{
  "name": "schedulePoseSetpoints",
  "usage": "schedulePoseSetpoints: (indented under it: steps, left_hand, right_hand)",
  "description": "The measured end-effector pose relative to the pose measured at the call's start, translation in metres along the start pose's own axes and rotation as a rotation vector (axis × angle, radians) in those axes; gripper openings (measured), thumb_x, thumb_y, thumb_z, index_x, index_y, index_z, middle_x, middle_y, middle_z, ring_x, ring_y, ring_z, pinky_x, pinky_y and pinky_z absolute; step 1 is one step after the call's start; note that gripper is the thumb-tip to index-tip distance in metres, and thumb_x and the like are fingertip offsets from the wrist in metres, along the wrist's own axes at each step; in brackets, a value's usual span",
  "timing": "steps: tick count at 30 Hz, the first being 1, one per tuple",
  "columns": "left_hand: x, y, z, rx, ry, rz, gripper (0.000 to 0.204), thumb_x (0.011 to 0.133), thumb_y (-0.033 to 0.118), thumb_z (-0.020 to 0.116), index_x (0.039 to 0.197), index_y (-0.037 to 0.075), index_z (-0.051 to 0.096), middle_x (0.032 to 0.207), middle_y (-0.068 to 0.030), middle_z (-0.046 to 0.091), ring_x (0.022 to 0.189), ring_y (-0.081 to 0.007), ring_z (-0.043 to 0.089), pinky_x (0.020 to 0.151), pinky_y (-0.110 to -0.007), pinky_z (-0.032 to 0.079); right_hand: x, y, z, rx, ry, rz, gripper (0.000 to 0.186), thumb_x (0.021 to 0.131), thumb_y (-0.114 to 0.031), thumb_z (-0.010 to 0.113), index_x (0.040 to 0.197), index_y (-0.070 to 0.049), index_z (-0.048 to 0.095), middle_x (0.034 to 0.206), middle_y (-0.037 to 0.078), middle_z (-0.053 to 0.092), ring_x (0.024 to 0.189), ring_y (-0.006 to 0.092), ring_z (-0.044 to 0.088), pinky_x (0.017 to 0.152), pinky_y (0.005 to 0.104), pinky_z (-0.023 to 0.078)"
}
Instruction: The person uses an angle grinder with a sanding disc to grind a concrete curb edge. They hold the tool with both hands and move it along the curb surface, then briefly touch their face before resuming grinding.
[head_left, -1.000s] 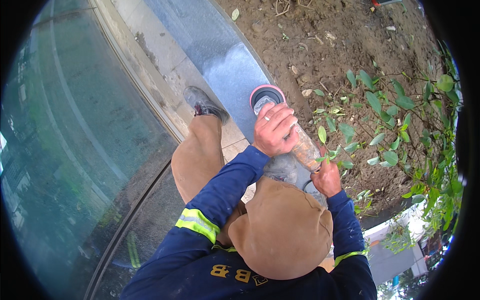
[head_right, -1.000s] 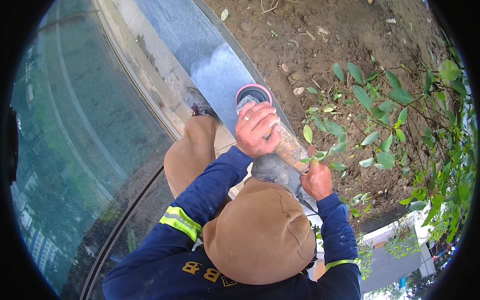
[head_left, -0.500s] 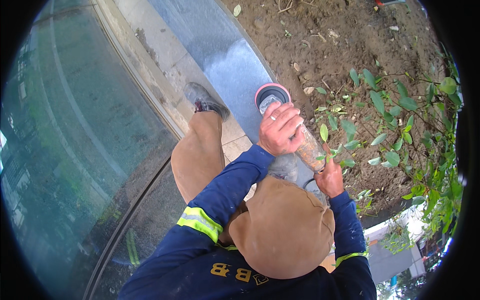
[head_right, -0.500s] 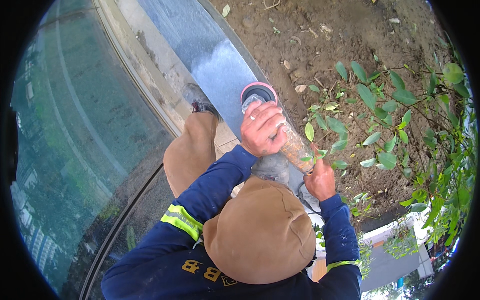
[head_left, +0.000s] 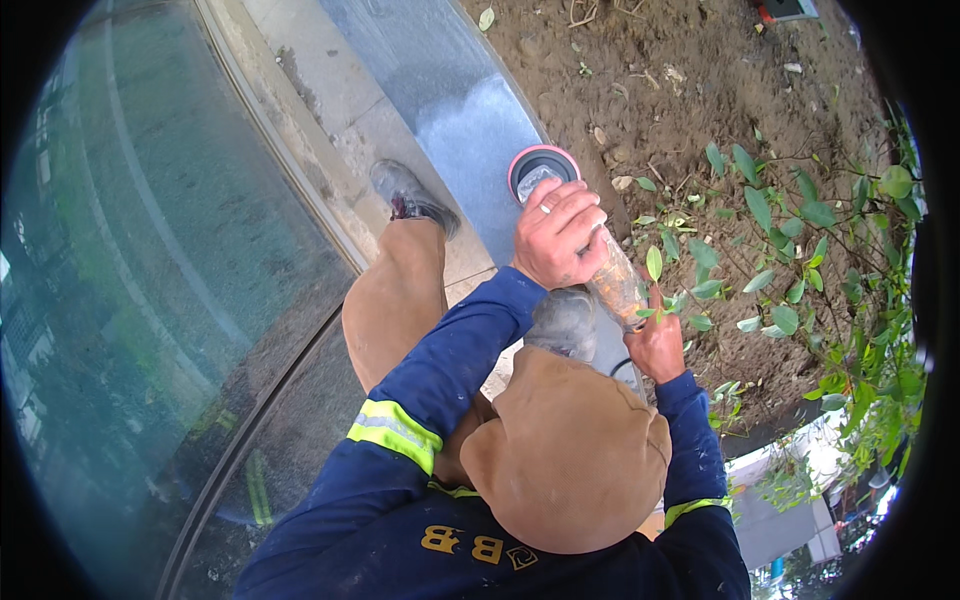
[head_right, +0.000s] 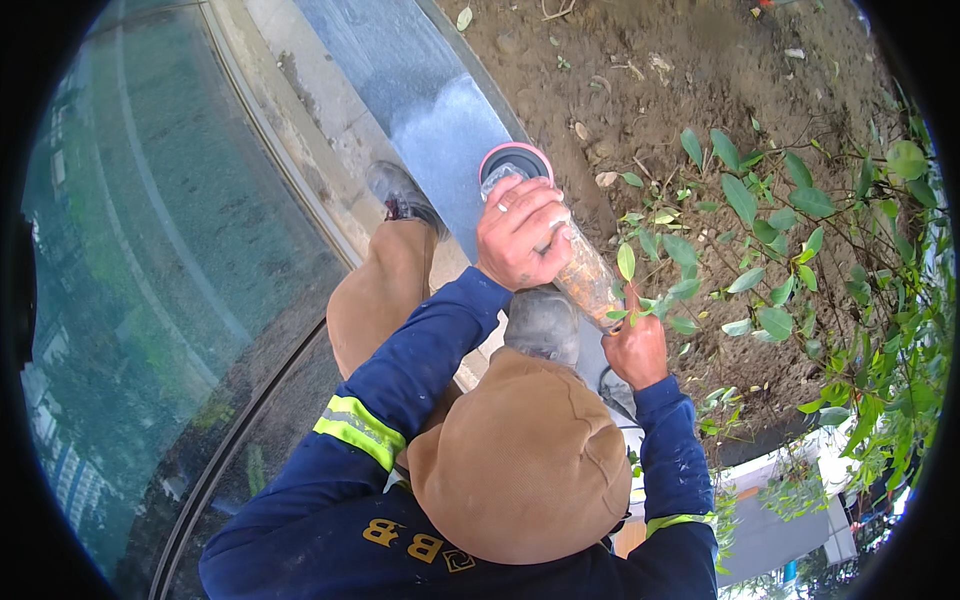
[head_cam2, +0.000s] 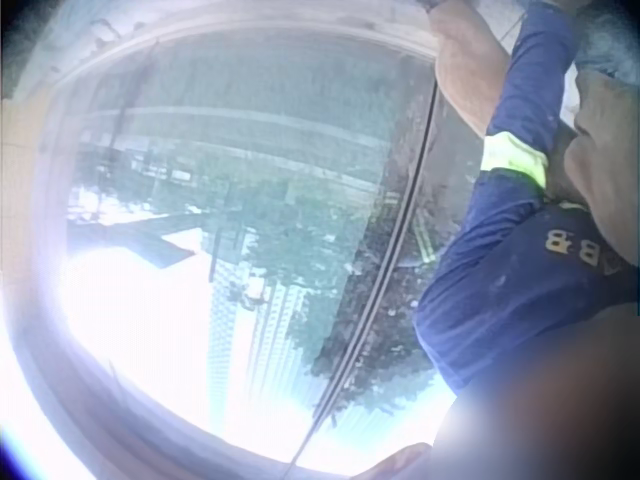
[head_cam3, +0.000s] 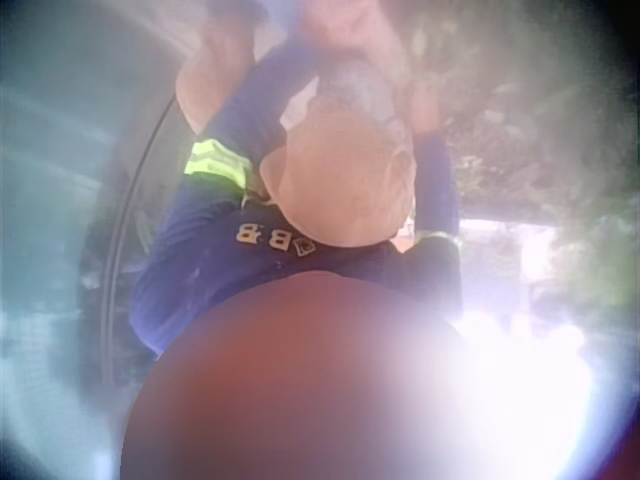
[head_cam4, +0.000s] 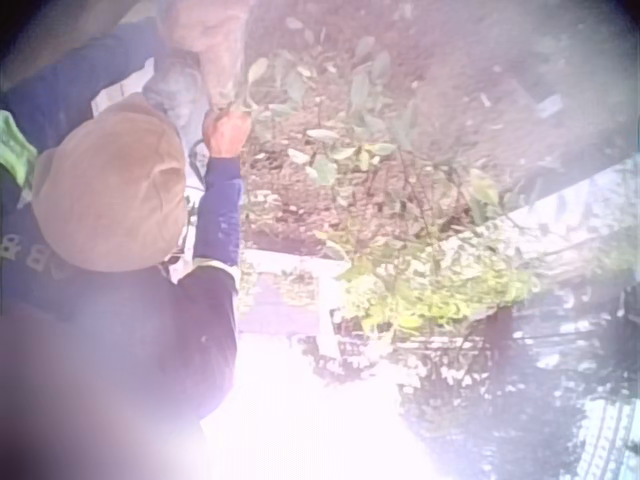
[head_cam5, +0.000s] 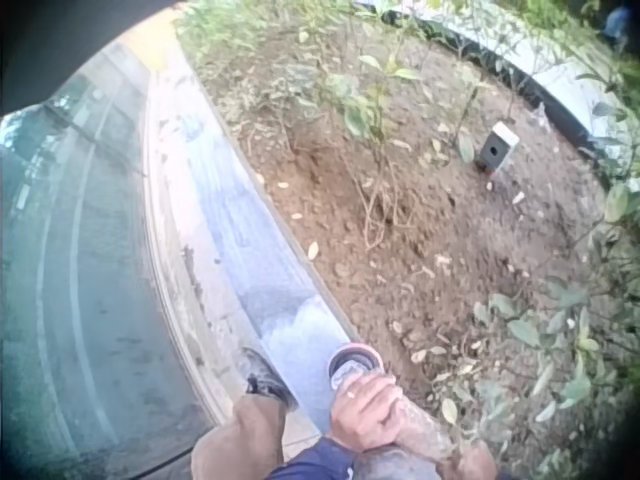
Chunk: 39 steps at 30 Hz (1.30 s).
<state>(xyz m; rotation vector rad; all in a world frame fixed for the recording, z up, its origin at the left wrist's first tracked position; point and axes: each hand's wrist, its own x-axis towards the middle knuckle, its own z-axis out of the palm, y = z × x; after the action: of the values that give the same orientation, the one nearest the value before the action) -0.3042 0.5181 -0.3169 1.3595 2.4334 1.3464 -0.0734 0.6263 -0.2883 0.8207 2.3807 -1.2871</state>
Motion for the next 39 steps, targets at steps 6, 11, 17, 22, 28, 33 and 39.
schedulePoseSetpoints:
  steps: [6, 11, 17, 22, 28, 33, 39]
  left_hand:
    - [-0.019, 0.013, 0.001, 0.011, 0.028, -0.031, 0.018, 0.072, 0.010, 0.072, 0.090, 0.008, 0.070, 0.099, -0.0090, 0.071, 0.100, -0.0291, 0.071, 0.100, -0.046, 0.047]
    - [-0.002, 0.008, 0.004, -0.042, 0.019, -0.002, 0.018, 0.071, 0.008, 0.073, 0.088, 0.007, 0.069, 0.100, -0.0091, 0.071, 0.100, -0.0293, 0.071, 0.099, -0.046, 0.047]
    - [-0.024, 0.009, 0.000, 0.018, 0.017, -0.038, 0.017, 0.072, 0.012, 0.073, 0.088, 0.008, 0.070, 0.100, -0.0084, 0.071, 0.101, -0.0288, 0.071, 0.099, -0.047, 0.048]
    - [0.004, -0.003, -0.003, -0.012, 0.020, 0.020, 0.017, 0.072, 0.010, 0.072, 0.088, 0.007, 0.070, 0.100, -0.0087, 0.071, 0.100, -0.0292, 0.071, 0.098, -0.047, 0.048]
    - [-0.009, 0.011, 0.006, -0.031, 0.007, -0.004, 0.019, 0.071, 0.010, 0.073, 0.090, 0.008, 0.070, 0.100, -0.0092, 0.071, 0.100, -0.0288, 0.071, 0.099, -0.046, 0.048]
    - [-0.018, 0.006, -0.004, 0.003, 0.023, -0.023, 0.018, 0.071, 0.011, 0.073, 0.089, 0.008, 0.070, 0.100, -0.0089, 0.072, 0.100, -0.0290, 0.071, 0.100, -0.046, 0.048]
    - [0.001, 0.004, 0.004, -0.044, 0.008, 0.022, 0.020, 0.069, 0.010, 0.073, 0.089, 0.007, 0.069, 0.100, -0.0092, 0.071, 0.099, -0.0295, 0.071, 0.097, -0.046, 0.049]
  right_hand:
    - [-0.013, 0.008, 0.002, 0.052, -0.011, 0.009, 0.083, 0.070, 0.003, 0.067, 0.147, 0.008, 0.037, 0.101, 0.029, 0.069, 0.087, 0.0489, 0.067, 0.078, 0.0513, 0.056]
    - [-0.011, 0.015, 0.002, 0.023, -0.026, 0.056, 0.082, 0.073, 0.004, 0.066, 0.150, 0.000, 0.037, 0.108, 0.030, 0.068, 0.093, 0.0477, 0.069, 0.082, 0.0484, 0.057]
    - [-0.013, 0.009, 0.006, -0.019, 0.066, -0.121, 0.089, 0.067, 0.004, 0.067, 0.150, 0.001, 0.036, 0.101, 0.029, 0.069, 0.088, 0.0484, 0.067, 0.078, 0.0524, 0.056]
    - [0.004, -0.004, 0.001, 0.018, -0.001, -0.001, 0.090, 0.067, 0.004, 0.067, 0.151, 0.000, 0.035, 0.095, 0.029, 0.069, 0.080, 0.0484, 0.067, 0.073, 0.0521, 0.056]
    - [-0.016, 0.016, 0.004, 0.073, -0.026, 0.088, 0.090, 0.069, 0.004, 0.067, 0.152, -0.004, 0.033, 0.115, 0.032, 0.066, 0.097, 0.0488, 0.068, 0.085, 0.0517, 0.057]
    - [-0.011, -0.004, 0.002, 0.015, -0.091, 0.109, 0.090, 0.070, 0.004, 0.067, 0.153, -0.005, 0.033, 0.107, 0.030, 0.069, 0.091, 0.0492, 0.069, 0.082, 0.0512, 0.057]
    - [-0.011, 0.004, 0.001, 0.065, 0.026, 0.065, 0.092, 0.068, 0.006, 0.065, 0.153, -0.009, 0.036, 0.093, 0.028, 0.069, 0.080, 0.0504, 0.066, 0.075, 0.0527, 0.055]
